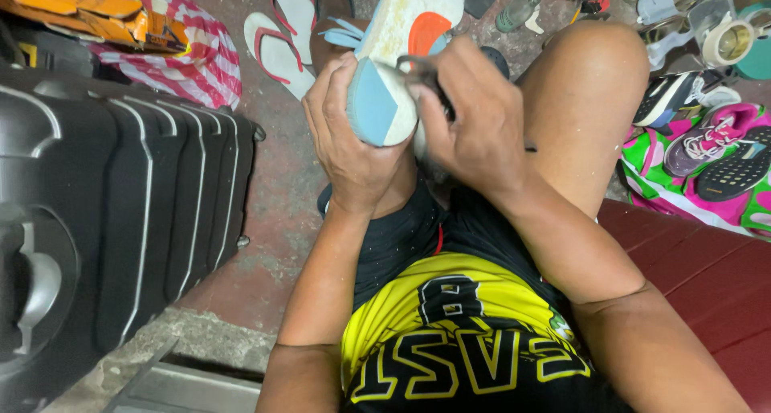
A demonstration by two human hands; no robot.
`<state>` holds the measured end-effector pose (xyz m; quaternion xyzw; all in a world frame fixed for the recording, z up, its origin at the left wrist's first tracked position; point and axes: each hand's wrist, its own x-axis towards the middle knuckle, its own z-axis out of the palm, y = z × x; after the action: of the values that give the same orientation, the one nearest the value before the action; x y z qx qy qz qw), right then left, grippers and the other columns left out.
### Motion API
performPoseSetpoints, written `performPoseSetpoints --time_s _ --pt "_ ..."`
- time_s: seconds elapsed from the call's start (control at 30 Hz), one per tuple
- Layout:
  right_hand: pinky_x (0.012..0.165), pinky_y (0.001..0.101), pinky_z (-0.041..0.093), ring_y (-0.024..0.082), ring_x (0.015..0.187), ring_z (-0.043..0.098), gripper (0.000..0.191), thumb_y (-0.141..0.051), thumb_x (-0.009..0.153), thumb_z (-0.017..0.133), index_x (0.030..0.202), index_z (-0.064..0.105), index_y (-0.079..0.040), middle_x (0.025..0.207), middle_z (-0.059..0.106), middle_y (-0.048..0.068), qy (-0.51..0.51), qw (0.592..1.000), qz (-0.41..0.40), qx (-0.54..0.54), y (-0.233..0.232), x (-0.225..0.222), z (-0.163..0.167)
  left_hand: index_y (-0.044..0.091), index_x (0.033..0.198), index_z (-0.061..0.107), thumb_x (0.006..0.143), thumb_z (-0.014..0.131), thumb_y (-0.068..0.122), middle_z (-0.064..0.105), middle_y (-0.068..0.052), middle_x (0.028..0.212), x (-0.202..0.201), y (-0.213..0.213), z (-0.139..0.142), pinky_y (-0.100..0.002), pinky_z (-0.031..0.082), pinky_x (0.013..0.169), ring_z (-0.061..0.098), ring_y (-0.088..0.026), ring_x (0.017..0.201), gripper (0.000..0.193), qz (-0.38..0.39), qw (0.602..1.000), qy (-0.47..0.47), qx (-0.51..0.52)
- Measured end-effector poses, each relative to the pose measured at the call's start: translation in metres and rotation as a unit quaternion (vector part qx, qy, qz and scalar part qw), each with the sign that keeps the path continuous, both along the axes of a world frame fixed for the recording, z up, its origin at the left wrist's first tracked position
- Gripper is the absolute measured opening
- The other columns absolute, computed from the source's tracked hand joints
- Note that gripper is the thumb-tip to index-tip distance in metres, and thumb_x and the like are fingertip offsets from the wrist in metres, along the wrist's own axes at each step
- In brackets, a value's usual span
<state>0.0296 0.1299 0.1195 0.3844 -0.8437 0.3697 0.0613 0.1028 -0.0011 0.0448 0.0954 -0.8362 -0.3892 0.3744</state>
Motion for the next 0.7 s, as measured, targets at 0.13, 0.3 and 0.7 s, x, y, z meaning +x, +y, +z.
performPoseSetpoints --time_s 0.13,0.3,0.7 --pt "0.081 0.0419 0.053 0.036 0.092 0.065 0.018 -0.002 0.101 0.07 0.118 0.064 0.0 0.105 0.059 0.017 -0.002 1.0 -0.004 -0.005 0.001 -0.003 -0.003 0.005 0.147 0.042 0.087 0.092 0.016 0.053 -0.016 0.143 -0.001 0.001 0.0 -0.042 0.045 0.113 0.055 -0.033 0.128 0.079 0.008 1.0 0.001 -0.001" --pt "0.079 0.04 0.054 0.036 0.094 0.066 0.015 -0.002 0.102 0.069 0.116 0.064 -0.001 0.104 0.061 0.016 -0.014 1.0 0.0 -0.015 0.0 0.0 -0.003 0.006 0.148 0.042 0.09 0.091 0.015 0.053 -0.015 0.143 -0.001 0.002 -0.002 -0.041 0.046 0.113 0.056 -0.033 0.128 0.076 0.009 1.0 -0.002 -0.004" --pt "0.08 0.0404 0.054 0.036 0.094 0.065 0.017 -0.003 0.1 0.07 0.116 0.064 -0.002 0.105 0.061 0.015 0.009 1.0 0.02 0.006 0.002 0.007 0.002 0.007 0.149 0.042 0.091 0.089 0.015 0.053 -0.014 0.145 0.001 0.002 -0.006 -0.04 0.046 0.115 0.055 -0.032 0.131 0.075 0.006 1.0 -0.012 -0.01"
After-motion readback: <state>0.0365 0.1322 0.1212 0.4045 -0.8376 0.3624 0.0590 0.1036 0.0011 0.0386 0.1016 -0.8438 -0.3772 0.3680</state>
